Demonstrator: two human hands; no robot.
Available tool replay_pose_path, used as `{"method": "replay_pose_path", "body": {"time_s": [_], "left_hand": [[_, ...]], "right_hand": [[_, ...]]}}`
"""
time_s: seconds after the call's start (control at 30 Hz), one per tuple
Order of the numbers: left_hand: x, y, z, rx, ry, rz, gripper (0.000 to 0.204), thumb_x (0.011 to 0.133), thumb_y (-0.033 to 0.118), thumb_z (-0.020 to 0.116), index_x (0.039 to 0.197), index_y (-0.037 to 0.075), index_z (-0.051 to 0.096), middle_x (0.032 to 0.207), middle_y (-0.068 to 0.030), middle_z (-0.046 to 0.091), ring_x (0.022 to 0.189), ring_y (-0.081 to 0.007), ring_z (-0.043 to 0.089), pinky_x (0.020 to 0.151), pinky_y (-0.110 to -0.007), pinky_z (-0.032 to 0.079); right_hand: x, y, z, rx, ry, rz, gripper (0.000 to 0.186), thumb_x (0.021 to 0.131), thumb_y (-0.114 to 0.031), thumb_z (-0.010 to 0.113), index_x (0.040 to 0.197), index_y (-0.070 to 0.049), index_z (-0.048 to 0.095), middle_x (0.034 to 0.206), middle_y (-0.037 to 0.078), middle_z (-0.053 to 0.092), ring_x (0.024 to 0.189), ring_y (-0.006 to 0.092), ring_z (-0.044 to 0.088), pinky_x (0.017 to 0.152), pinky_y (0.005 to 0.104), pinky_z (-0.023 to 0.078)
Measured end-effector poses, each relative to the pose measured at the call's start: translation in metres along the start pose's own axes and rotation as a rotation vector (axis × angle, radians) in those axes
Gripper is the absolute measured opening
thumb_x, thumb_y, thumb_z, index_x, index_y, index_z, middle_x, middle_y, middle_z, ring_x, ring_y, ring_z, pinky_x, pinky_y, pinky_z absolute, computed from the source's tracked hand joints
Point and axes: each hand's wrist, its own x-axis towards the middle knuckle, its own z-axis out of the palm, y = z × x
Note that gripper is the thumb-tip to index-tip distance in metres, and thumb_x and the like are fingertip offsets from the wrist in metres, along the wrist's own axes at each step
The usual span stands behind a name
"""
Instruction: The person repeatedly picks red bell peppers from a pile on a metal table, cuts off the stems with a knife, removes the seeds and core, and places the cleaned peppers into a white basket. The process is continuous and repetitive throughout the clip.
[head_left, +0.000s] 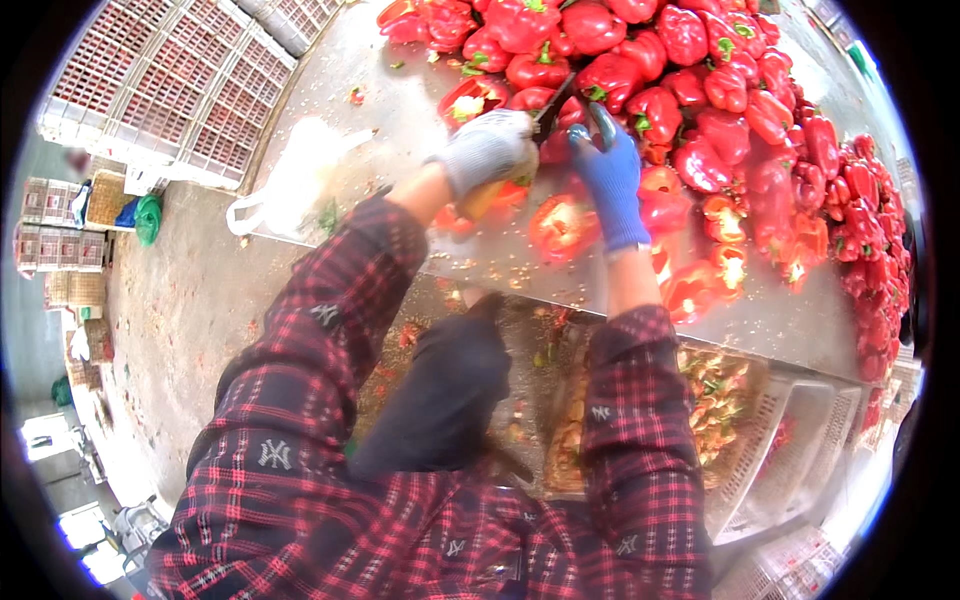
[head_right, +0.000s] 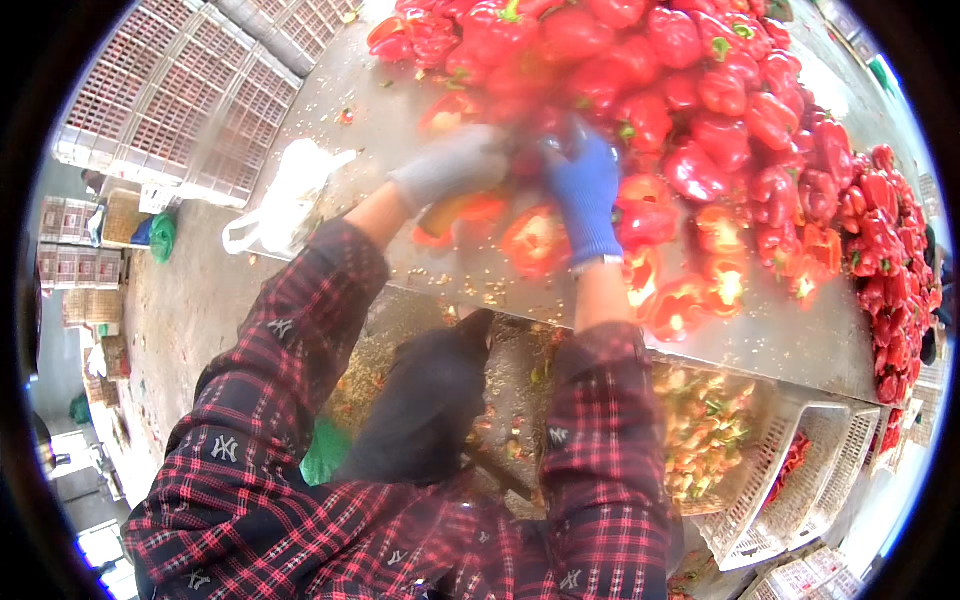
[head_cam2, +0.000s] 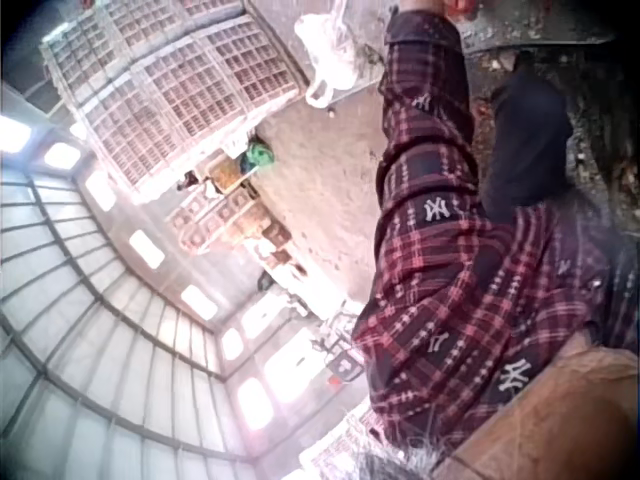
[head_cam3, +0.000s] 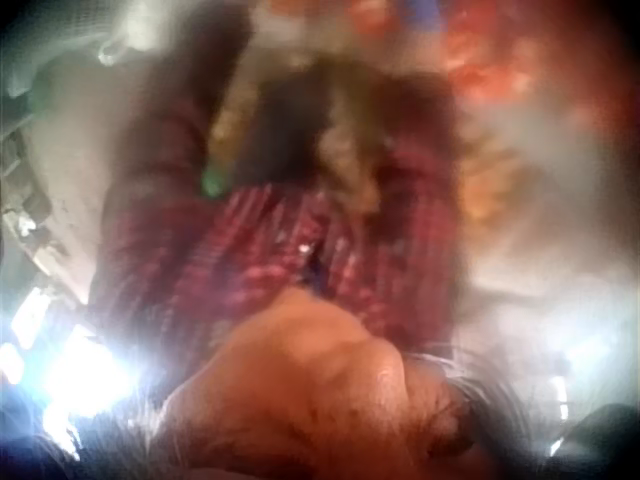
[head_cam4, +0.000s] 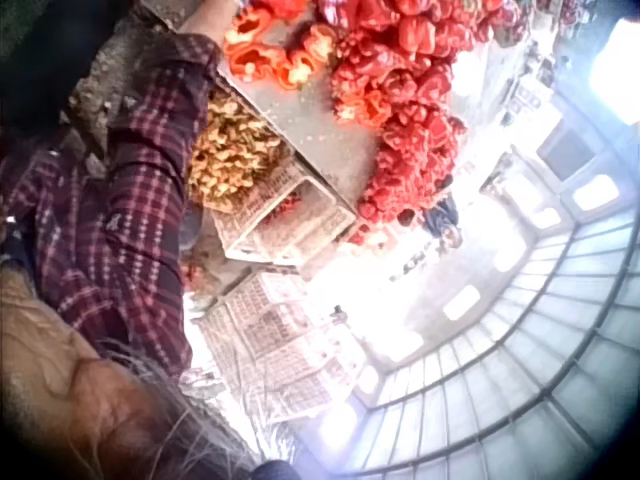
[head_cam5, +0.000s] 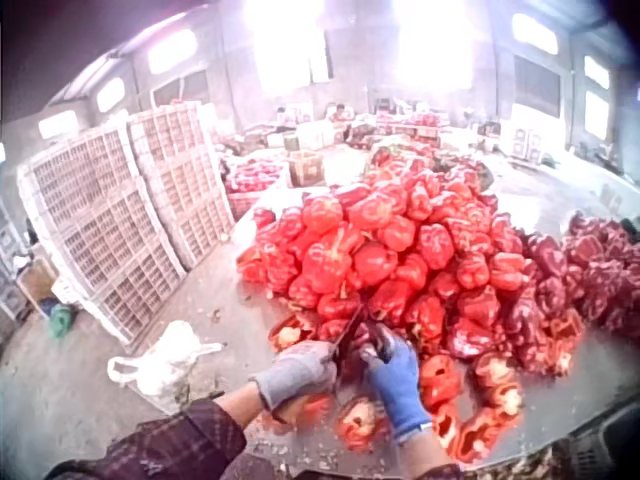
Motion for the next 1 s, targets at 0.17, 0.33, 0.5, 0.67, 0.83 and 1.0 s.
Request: {"method": "replay_pose_path", "body": {"time_s": [0.17,0.33,0.5,0.67,0.83,1.0], "left_hand": [[-0.056,0.040,-0.034,-0.292,0.308,-0.125,0.019,0.084,0.018,0.057,0.089,0.001,0.063,0.082,-0.0197,0.067,0.080,-0.0332,0.066,0.076,-0.044,0.051],[-0.080,0.033,-0.013,-0.622,0.401,-0.053,0.017,0.090,0.018,0.056,0.096,0.003,0.063,0.079,-0.0156,0.067,0.072,-0.0285,0.065,0.069,-0.043,0.051],[-0.104,0.053,-0.006,-0.307,0.303,-0.237,0.022,0.086,0.014,0.066,0.108,0.008,0.064,0.109,-0.0180,0.059,0.095,-0.0308,0.060,0.080,-0.040,0.052],[-0.113,0.036,0.006,-0.207,0.373,-0.129,0.014,0.085,0.015,0.063,0.093,0.003,0.064,0.079,-0.0180,0.062,0.067,-0.0307,0.062,0.061,-0.039,0.050],[-0.112,0.057,0.016,-0.230,0.388,-0.282,0.016,0.084,0.016,0.063,0.085,0.001,0.063,0.068,-0.0193,0.064,0.061,-0.0363,0.063,0.057,-0.044,0.051],[-0.115,0.046,0.014,0.046,0.486,0.028,0.019,0.085,0.020,0.062,0.096,0.005,0.062,0.069,-0.0189,0.062,0.066,-0.0396,0.063,0.060,-0.049,0.050]], "right_hand": [[-0.031,0.037,-0.031,0.819,0.222,0.136,0.044,0.088,0.004,0.054,0.132,-0.001,0.057,0.122,0.005,0.062,0.104,0.0100,0.057,0.090,0.0236,0.046],[-0.039,0.051,-0.051,0.779,0.062,0.320,0.044,0.090,-0.001,0.056,0.134,0.000,0.055,0.106,0.001,0.061,0.080,0.0062,0.053,0.071,0.0208,0.046],[-0.045,0.039,-0.025,0.125,0.103,0.120,0.062,0.084,-0.019,0.068,0.139,0.002,0.047,0.120,0.018,0.060,0.102,0.0222,0.059,0.087,0.0335,0.049],[-0.035,0.023,-0.018,0.039,0.053,0.180,0.072,0.078,-0.032,0.075,0.136,0.002,0.049,0.131,0.028,0.053,0.124,0.0389,0.050,0.105,0.0447,0.041],[-0.032,0.020,-0.003,-0.055,0.132,0.047,0.079,0.075,-0.034,0.078,0.138,0.001,0.046,0.132,0.028,0.051,0.123,0.0423,0.049,0.103,0.0472,0.041],[-0.070,0.030,0.005,0.927,0.202,0.353,0.054,0.084,-0.012,0.066,0.133,0.005,0.051,0.125,0.017,0.058,0.110,0.0197,0.058,0.087,0.0288,0.050]]}}
